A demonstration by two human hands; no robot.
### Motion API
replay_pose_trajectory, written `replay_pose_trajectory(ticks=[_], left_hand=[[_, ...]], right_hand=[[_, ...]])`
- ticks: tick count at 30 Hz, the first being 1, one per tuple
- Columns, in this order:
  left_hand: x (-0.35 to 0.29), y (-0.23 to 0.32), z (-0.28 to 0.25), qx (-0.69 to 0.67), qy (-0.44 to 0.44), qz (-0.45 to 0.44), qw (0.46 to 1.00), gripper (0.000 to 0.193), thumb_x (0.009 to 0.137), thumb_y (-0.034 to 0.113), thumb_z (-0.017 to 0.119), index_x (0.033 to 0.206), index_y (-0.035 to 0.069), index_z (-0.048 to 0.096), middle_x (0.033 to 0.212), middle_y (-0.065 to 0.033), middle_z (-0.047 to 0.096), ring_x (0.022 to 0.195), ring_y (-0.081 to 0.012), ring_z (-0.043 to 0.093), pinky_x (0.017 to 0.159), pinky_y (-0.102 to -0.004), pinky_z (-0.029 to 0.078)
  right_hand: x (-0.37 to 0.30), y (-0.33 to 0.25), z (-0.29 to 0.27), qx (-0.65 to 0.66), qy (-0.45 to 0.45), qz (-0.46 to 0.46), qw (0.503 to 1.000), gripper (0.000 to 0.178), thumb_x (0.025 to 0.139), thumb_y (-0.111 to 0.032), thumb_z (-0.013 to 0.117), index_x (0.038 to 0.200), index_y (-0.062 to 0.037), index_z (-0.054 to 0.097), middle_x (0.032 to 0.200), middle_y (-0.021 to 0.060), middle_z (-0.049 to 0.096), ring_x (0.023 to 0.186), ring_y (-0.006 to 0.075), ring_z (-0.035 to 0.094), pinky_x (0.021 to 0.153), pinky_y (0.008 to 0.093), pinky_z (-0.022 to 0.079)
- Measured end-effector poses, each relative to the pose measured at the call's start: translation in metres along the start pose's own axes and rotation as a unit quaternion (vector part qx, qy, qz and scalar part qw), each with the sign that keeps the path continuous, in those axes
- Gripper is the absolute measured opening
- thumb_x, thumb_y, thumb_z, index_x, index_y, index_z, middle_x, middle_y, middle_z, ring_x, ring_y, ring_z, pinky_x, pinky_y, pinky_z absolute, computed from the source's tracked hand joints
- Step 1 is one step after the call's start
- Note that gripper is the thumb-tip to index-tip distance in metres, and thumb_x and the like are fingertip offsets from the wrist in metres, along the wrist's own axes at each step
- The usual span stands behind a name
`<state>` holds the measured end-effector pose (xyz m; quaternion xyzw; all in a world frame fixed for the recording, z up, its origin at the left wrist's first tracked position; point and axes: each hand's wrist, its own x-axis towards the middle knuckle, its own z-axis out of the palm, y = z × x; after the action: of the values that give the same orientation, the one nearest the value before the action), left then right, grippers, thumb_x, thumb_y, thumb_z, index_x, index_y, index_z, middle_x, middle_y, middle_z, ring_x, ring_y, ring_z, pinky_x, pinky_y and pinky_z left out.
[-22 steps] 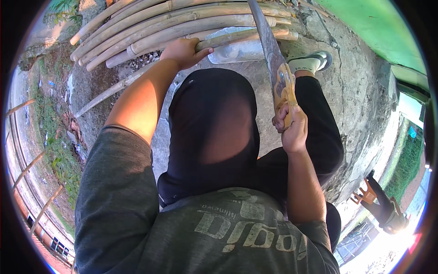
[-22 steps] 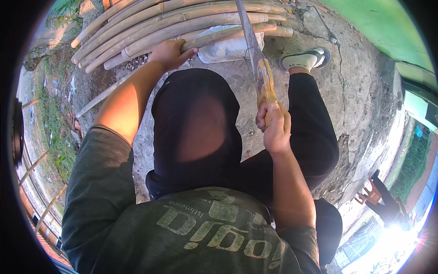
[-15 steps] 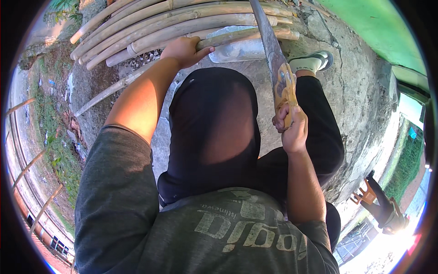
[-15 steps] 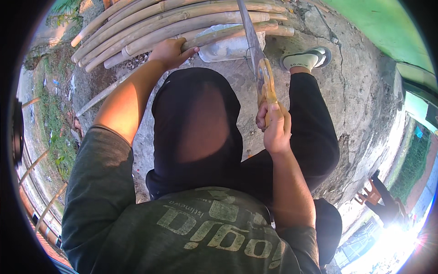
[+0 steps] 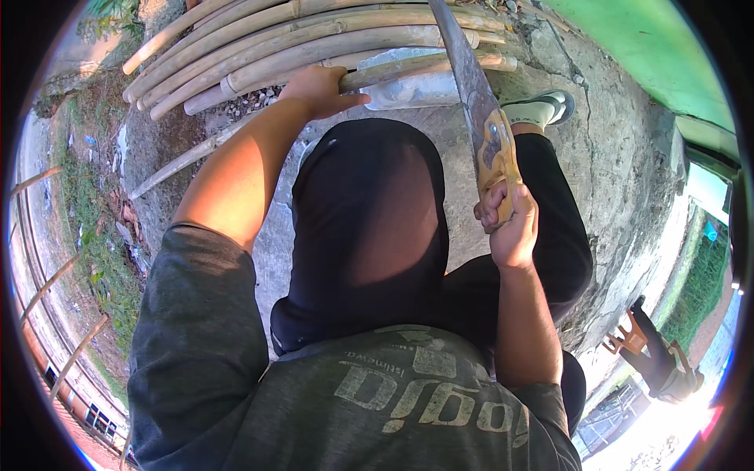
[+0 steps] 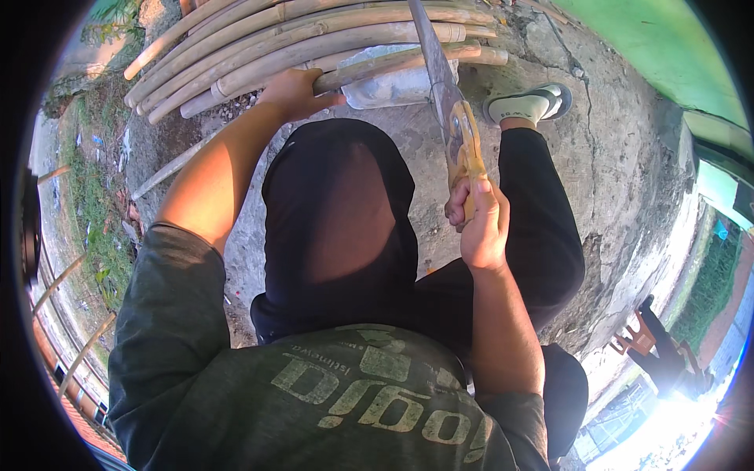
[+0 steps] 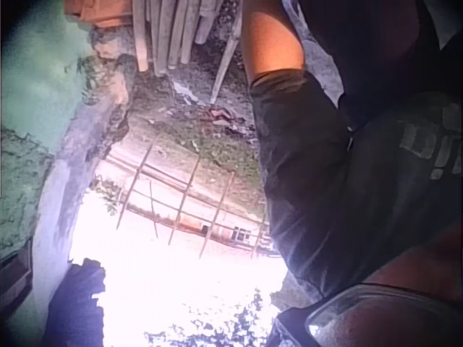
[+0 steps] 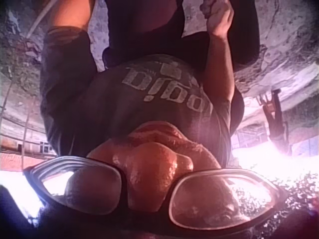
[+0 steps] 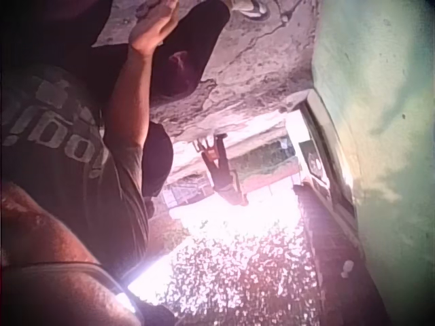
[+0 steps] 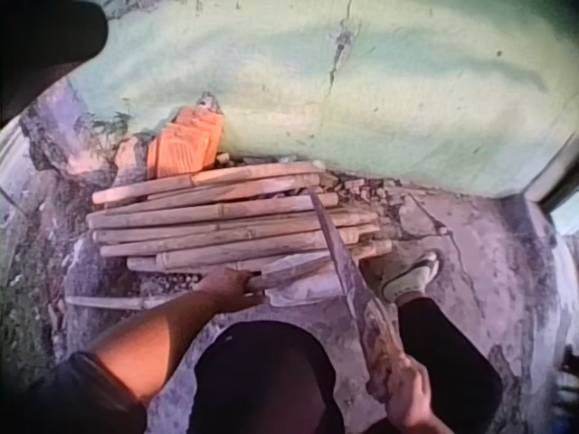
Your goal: The recorder uses a hand saw to cut through a bamboo pole on the ground.
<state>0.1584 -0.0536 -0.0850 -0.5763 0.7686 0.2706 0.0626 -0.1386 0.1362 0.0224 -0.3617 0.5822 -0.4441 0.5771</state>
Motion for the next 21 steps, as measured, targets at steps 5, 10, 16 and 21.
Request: replay_pose_trajectory(ticks=[5, 10, 16, 21], left_hand=[[0.01, -0.01, -0.007, -0.078, -0.075, 0.017, 0.994, 0.058, 0.084, 0.06, 0.067, 0.105, 0.006, 0.07, 0.098, -0.017, 0.073, 0.099, -0.0339, 0.069, 0.087, -0.0472, 0.053], [0.004, 0.017, -0.018, -0.032, -0.075, 0.016, 0.997, 0.057, 0.084, 0.058, 0.068, 0.105, 0.005, 0.07, 0.099, -0.0163, 0.073, 0.098, -0.0335, 0.07, 0.085, -0.0462, 0.053], [0.012, 0.01, 0.02, -0.026, 0.043, 0.019, 0.999, 0.049, 0.088, 0.053, 0.065, 0.1, 0.005, 0.07, 0.09, -0.0177, 0.073, 0.089, -0.0373, 0.07, 0.082, -0.048, 0.053], [0.015, 0.007, 0.025, -0.03, 0.052, 0.021, 0.998, 0.043, 0.09, 0.047, 0.063, 0.101, 0.006, 0.07, 0.091, -0.0184, 0.072, 0.09, -0.0379, 0.069, 0.083, -0.0471, 0.054]], right_hand=[[0.001, -0.014, 0.004, -0.006, 0.009, 0.0, 1.0, 0.047, 0.105, -0.042, 0.036, 0.079, -0.0055, 0.049, 0.062, 0.002, 0.046, 0.056, 0.0093, 0.041, 0.054, 0.0249, 0.032], [-0.001, -0.017, 0.01, -0.075, 0.022, 0.014, 0.997, 0.048, 0.105, -0.041, 0.036, 0.078, -0.0043, 0.049, 0.062, 0.0018, 0.045, 0.058, 0.0098, 0.042, 0.056, 0.0256, 0.034], [-0.012, -0.021, 0.007, -0.02, 0.027, -0.019, 0.999, 0.048, 0.105, -0.042, 0.037, 0.077, -0.0043, 0.048, 0.061, 0.0018, 0.044, 0.057, 0.0099, 0.041, 0.055, 0.0259, 0.034], [-0.028, -0.021, 0.003, -0.053, 0.035, -0.025, 0.998, 0.049, 0.105, -0.043, 0.038, 0.077, -0.004, 0.048, 0.06, 0.0017, 0.044, 0.056, 0.0096, 0.04, 0.055, 0.0258, 0.034]])
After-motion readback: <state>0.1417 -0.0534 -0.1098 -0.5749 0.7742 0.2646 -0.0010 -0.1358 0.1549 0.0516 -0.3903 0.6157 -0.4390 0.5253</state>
